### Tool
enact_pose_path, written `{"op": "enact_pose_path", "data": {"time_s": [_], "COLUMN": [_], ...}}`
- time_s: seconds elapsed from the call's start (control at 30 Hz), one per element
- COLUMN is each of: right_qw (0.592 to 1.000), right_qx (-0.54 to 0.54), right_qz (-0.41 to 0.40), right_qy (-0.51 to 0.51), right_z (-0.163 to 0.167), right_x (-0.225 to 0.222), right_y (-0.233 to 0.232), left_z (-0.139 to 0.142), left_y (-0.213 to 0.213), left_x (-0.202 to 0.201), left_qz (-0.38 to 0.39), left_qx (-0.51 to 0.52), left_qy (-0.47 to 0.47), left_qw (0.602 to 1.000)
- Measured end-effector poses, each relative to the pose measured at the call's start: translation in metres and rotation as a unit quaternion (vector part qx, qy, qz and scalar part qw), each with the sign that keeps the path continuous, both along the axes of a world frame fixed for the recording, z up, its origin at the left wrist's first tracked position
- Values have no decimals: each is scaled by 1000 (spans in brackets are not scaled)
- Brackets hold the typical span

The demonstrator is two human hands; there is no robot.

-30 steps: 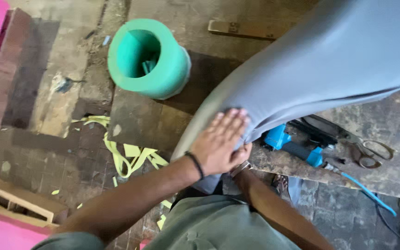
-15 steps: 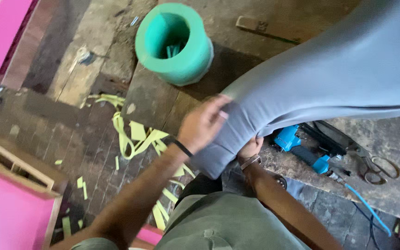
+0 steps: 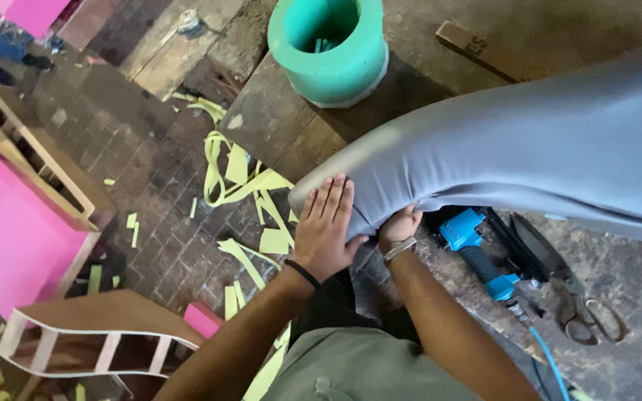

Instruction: The person stretches and smooths gray upholstery fabric over a curved chair frame, then uses a pneumatic staple gun to secure the fabric along the edges. The person repeatedly trims excess fabric with scissors and re-staples sections to achieve a tight fit.

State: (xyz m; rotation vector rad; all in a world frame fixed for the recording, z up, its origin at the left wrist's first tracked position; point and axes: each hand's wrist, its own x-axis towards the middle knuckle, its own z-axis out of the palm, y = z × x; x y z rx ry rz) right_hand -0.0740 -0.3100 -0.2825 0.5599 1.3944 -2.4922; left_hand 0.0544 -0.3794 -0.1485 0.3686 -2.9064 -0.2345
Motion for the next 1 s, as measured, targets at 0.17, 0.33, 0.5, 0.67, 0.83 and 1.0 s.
{"op": "enact_pose_path", "data": {"time_s": [0.17, 0.33, 0.5, 0.67, 0.83, 1.0], "right_qw": [969, 972, 953, 922, 852, 923], "right_qx": [-192, -81, -67, -97, -67, -60], "right_qz": [118, 219, 293, 374, 518, 379], "right_qy": [-103, -27, 28, -21, -37, 44], "right_z": [26, 75, 86, 86, 97, 93], "right_x": [11, 30, 26, 18, -4, 6], "right_y": [30, 53, 58, 67, 62, 42], "left_z": [-3, 4, 5, 3, 4, 4], "left_y": [-7, -11, -15, -23, -27, -28], "left_x": [-2, -4, -3, -4, -5, -6], "left_qz": [8, 11, 5, -1, -4, -14], "left_qx": [17, 16, 29, 42, 43, 33], "left_qy": [23, 12, 42, 52, 40, 36], "left_qw": [1000, 1000, 999, 998, 998, 999]}}
